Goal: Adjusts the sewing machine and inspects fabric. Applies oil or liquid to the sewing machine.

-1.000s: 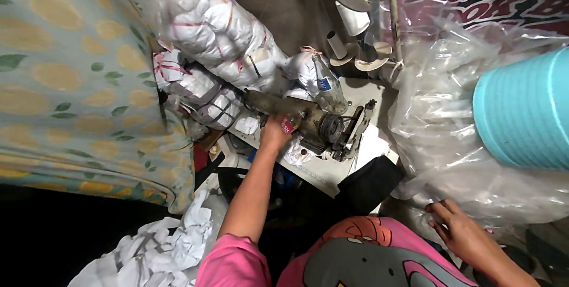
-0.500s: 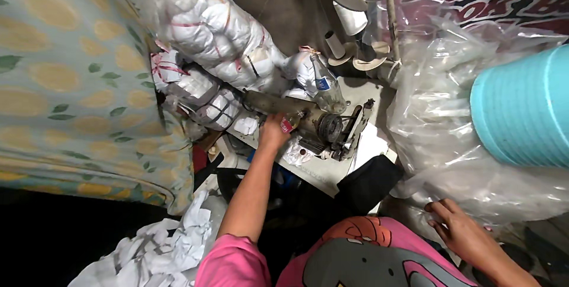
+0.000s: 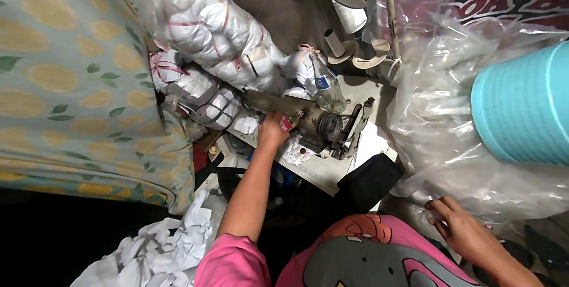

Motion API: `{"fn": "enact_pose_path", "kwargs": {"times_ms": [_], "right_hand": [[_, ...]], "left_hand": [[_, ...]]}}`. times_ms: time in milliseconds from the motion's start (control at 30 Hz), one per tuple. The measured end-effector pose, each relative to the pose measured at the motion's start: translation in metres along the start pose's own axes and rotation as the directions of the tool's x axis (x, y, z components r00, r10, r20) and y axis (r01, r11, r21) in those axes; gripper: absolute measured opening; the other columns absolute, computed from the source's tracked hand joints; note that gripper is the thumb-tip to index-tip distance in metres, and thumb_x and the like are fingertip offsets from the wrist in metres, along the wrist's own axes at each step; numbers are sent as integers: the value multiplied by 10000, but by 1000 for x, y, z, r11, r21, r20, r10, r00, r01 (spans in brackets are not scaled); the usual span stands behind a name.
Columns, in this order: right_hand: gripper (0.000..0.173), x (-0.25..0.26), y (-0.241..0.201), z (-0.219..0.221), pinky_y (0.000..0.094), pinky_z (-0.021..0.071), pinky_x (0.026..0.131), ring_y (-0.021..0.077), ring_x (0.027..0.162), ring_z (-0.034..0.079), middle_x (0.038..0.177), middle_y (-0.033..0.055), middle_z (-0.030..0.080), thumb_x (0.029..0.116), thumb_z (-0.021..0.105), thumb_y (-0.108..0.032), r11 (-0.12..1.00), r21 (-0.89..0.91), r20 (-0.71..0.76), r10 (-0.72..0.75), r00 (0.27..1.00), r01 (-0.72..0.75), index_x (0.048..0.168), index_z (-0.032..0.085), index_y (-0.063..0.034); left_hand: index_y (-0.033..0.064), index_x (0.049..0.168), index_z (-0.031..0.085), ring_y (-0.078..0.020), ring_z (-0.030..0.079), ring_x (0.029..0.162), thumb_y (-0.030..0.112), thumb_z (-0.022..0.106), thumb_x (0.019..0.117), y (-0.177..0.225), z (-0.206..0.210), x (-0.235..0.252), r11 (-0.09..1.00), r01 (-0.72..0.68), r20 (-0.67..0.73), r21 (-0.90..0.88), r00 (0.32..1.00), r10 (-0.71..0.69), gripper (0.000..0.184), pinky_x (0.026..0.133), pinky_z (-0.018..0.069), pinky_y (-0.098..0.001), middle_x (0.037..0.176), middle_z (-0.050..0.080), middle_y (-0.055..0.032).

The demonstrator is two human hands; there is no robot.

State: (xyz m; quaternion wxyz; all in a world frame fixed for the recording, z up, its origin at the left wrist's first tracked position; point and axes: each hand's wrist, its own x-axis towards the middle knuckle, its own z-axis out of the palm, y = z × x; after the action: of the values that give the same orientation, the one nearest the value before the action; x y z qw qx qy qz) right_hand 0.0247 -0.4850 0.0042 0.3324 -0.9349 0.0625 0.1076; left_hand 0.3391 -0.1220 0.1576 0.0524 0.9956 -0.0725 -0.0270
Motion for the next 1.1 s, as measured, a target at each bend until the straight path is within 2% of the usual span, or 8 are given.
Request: {"fn": "enact_pose_path", "kwargs": {"times_ms": [367,1100], "right_hand": [[285,3,-1,-5,611,572,820,457,957,677,1164,292,620,893,745,-40,1000,7,14,3,1000,-3,1167,690,12],[278,6,3,-4,591,577,801,440,932,679,1136,278,623,877,756,-27,1000,-7,6,-22,1000,22,1146,693,8]], "left_hand": [[165,1431,584,-471,638,1122,150,875,742,-5,-1,-1,1000,20,-13,-9,1000,-20,748,898,523,-682,1372,575,-248],[170,1431,591,-451,634,1139,148,869,750,-1,-1,-3,1000,3,-31,14,1000,-2,736,914,514,-670,1358,592,-228]]}}
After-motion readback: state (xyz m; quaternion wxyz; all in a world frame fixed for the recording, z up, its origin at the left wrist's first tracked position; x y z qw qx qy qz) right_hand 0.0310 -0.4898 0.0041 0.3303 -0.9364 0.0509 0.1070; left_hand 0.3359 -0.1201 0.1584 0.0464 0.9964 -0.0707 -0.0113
